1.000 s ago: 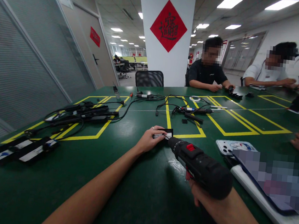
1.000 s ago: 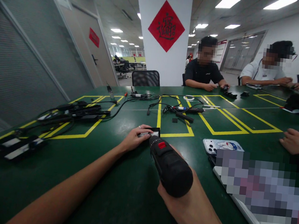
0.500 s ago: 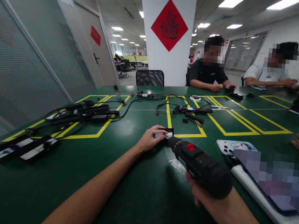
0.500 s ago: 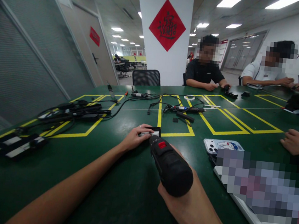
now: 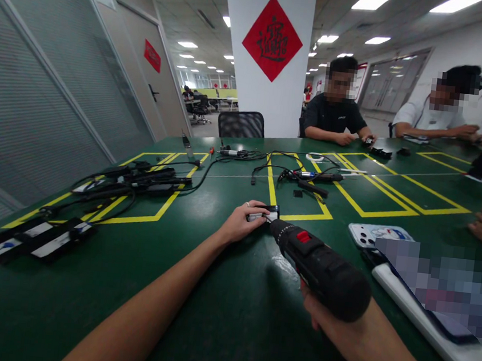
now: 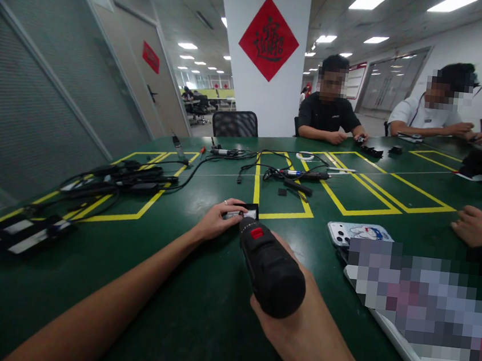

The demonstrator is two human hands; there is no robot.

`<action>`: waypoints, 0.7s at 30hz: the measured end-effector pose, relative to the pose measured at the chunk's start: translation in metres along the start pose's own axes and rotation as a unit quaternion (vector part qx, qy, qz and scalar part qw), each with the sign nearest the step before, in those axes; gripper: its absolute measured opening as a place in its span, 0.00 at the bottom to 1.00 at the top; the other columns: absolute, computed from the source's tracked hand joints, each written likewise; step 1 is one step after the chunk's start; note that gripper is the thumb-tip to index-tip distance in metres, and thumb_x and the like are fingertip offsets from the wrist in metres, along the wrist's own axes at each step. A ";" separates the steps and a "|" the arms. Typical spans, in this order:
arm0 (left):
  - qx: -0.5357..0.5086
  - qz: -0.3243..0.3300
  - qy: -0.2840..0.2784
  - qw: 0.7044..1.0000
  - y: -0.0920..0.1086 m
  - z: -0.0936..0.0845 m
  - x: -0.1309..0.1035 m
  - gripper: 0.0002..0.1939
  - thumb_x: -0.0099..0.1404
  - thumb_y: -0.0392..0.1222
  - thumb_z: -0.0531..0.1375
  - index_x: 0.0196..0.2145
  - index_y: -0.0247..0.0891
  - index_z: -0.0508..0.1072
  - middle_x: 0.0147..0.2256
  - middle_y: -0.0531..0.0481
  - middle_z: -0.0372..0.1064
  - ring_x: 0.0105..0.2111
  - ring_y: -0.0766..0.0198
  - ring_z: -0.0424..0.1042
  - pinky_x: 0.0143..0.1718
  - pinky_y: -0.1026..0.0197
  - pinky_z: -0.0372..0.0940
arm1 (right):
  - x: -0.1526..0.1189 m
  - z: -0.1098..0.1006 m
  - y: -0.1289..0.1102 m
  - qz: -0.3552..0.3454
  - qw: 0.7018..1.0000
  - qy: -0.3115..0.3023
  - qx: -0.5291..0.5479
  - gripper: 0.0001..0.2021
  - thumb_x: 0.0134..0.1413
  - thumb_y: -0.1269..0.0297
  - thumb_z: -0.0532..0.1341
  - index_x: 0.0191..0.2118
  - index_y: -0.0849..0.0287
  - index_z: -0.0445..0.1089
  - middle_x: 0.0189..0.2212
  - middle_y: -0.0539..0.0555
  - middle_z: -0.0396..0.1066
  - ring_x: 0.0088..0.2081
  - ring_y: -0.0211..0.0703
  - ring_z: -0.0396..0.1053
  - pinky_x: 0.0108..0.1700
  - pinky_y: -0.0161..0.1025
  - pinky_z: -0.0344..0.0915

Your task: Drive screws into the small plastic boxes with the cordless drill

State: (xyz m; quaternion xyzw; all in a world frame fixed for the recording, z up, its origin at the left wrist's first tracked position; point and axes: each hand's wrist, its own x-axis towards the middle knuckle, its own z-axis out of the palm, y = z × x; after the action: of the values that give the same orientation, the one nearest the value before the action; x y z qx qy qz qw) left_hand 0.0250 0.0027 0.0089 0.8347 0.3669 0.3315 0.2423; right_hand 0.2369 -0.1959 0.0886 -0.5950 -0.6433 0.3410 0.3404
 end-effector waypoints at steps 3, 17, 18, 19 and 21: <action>-0.001 -0.003 -0.002 1.000 0.000 0.000 0.000 0.13 0.60 0.44 0.55 0.41 0.42 0.73 0.48 0.48 0.64 0.48 0.59 0.64 0.53 0.54 0.58 | 0.001 0.000 -0.002 0.003 1.000 0.002 -0.003 0.16 0.46 0.66 0.57 0.43 0.52 0.70 0.17 0.46 0.67 0.26 0.45 0.71 0.31 0.40 0.69; -0.031 -0.016 0.009 0.999 -0.002 0.001 0.000 0.18 0.58 0.41 0.57 0.47 0.41 0.68 0.47 0.48 0.65 0.48 0.59 0.64 0.53 0.54 0.58 | 0.001 -0.002 -0.001 0.028 0.999 -0.021 0.021 0.11 0.48 0.63 0.57 0.39 0.55 0.71 0.19 0.48 0.69 0.23 0.42 0.69 0.32 0.40 0.68; -0.037 -0.026 0.012 0.999 -0.003 0.001 0.000 0.19 0.58 0.41 0.57 0.49 0.40 0.66 0.47 0.47 0.65 0.47 0.59 0.65 0.51 0.55 0.59 | 0.001 -0.002 -0.001 0.028 0.999 -0.020 0.025 0.11 0.48 0.62 0.57 0.38 0.56 0.72 0.20 0.48 0.69 0.24 0.41 0.69 0.31 0.39 0.68; -0.042 -0.037 0.012 0.998 -0.003 0.002 -0.001 0.21 0.57 0.41 0.57 0.49 0.40 0.65 0.47 0.47 0.65 0.46 0.59 0.65 0.50 0.55 0.60 | 0.001 -0.003 -0.002 0.029 0.999 -0.021 0.025 0.11 0.48 0.62 0.57 0.36 0.57 0.72 0.21 0.49 0.70 0.24 0.41 0.69 0.31 0.39 0.68; -0.046 -0.052 0.010 0.998 -0.003 0.002 -0.001 0.20 0.57 0.40 0.57 0.49 0.39 0.65 0.46 0.46 0.65 0.45 0.59 0.66 0.47 0.56 0.62 | 0.001 -0.004 -0.003 0.033 0.999 -0.033 0.022 0.10 0.49 0.61 0.56 0.35 0.58 0.72 0.22 0.50 0.70 0.26 0.41 0.69 0.32 0.39 0.67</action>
State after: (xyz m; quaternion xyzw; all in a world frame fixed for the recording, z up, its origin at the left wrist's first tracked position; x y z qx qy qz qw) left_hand 0.0242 0.0037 0.0054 0.7994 0.3964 0.3429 0.2936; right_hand 0.2385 -0.1954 0.0935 -0.5967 -0.6268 0.3853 0.3205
